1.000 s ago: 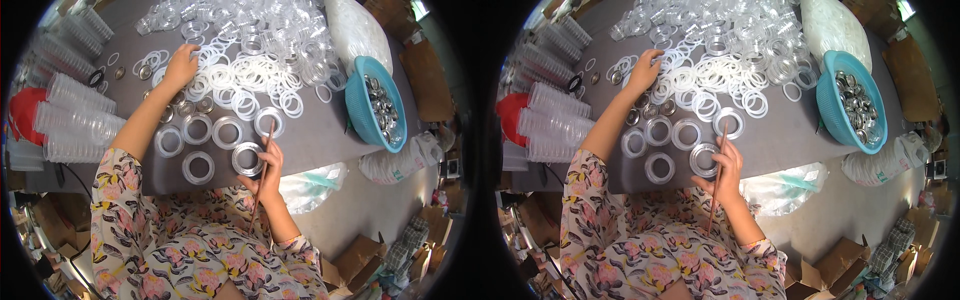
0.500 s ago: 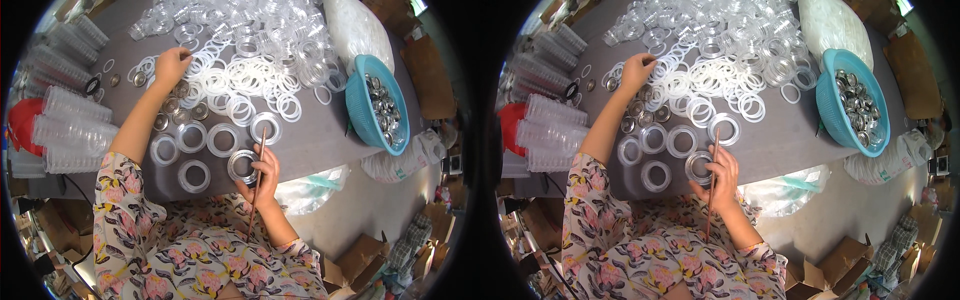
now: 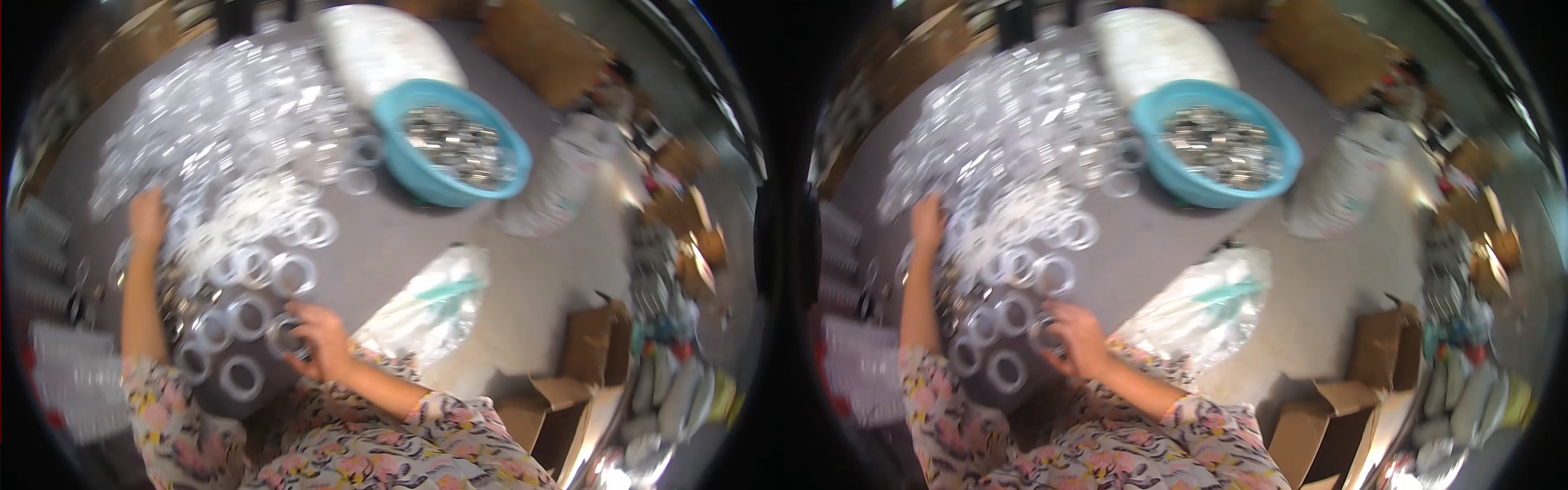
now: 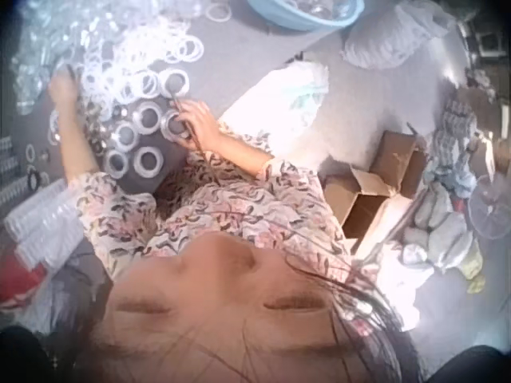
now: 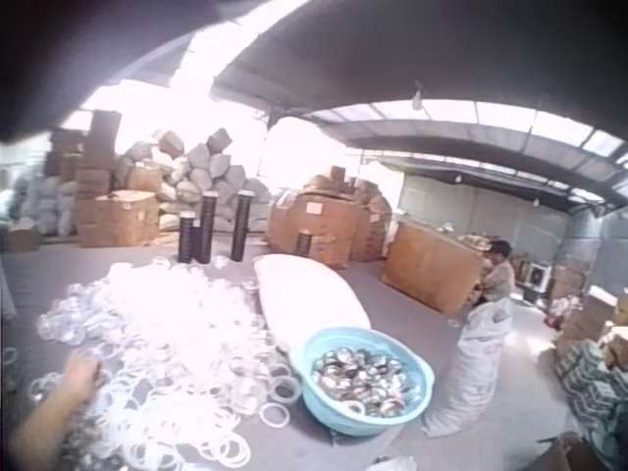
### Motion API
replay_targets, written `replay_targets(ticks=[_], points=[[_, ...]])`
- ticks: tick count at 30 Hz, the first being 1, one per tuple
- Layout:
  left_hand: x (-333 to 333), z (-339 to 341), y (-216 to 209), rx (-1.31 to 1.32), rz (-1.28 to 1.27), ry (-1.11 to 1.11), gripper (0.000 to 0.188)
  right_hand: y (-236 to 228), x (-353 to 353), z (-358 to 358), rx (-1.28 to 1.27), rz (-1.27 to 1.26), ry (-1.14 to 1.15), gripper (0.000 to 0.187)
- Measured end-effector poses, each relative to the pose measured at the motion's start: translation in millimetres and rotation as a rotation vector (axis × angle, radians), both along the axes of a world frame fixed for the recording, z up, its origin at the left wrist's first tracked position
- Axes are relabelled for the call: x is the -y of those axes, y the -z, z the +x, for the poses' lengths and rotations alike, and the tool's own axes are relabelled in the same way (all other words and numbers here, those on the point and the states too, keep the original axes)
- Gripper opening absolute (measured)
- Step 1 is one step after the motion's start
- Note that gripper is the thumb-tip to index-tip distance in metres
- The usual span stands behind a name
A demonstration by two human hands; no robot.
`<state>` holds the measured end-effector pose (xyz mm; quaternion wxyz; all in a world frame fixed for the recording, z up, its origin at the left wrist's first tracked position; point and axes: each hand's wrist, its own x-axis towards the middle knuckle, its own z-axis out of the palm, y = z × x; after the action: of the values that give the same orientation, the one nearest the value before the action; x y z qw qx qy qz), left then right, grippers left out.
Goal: The person assembles clear plastic cups by inserting white plastic rings into the rims. They use a thin wooden stick to press the rings securely into place. The person handles the cups one at a time, picking them from a stack, inserting the ring, and placing the finished unit back into a stack.
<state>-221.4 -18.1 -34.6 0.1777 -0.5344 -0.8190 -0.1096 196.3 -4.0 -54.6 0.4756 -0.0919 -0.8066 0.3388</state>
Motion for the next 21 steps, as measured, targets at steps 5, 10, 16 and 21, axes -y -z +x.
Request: replay_targets(ticks=[5, 10, 16, 21], points=[[13.1, -18.3, 19.7, -0.062, 0.047, -0.025, 0.025, 1.2, 9.8, 4.7, 0.022, -0.051, 0.041, 0.046], [5.1, -6.2, 17.0, -0.033, 0.211, -0.107, 0.023, 1.5, 11.7, 9.9, -0.015, -0.079, 0.073, 0.043], [29.3, -109.7, 61.2, 0.774, 0.744, -0.177, 0.022, 0.9, 17.0, 0.4, -0.048, -0.071, 0.048, 0.041], [21.2, -47.7, 45.3, 1.64, 0.73, 0.043, 0.018, 2.4, 14.1, 8.9, -0.03, -0.098, 0.124, 0.035]])
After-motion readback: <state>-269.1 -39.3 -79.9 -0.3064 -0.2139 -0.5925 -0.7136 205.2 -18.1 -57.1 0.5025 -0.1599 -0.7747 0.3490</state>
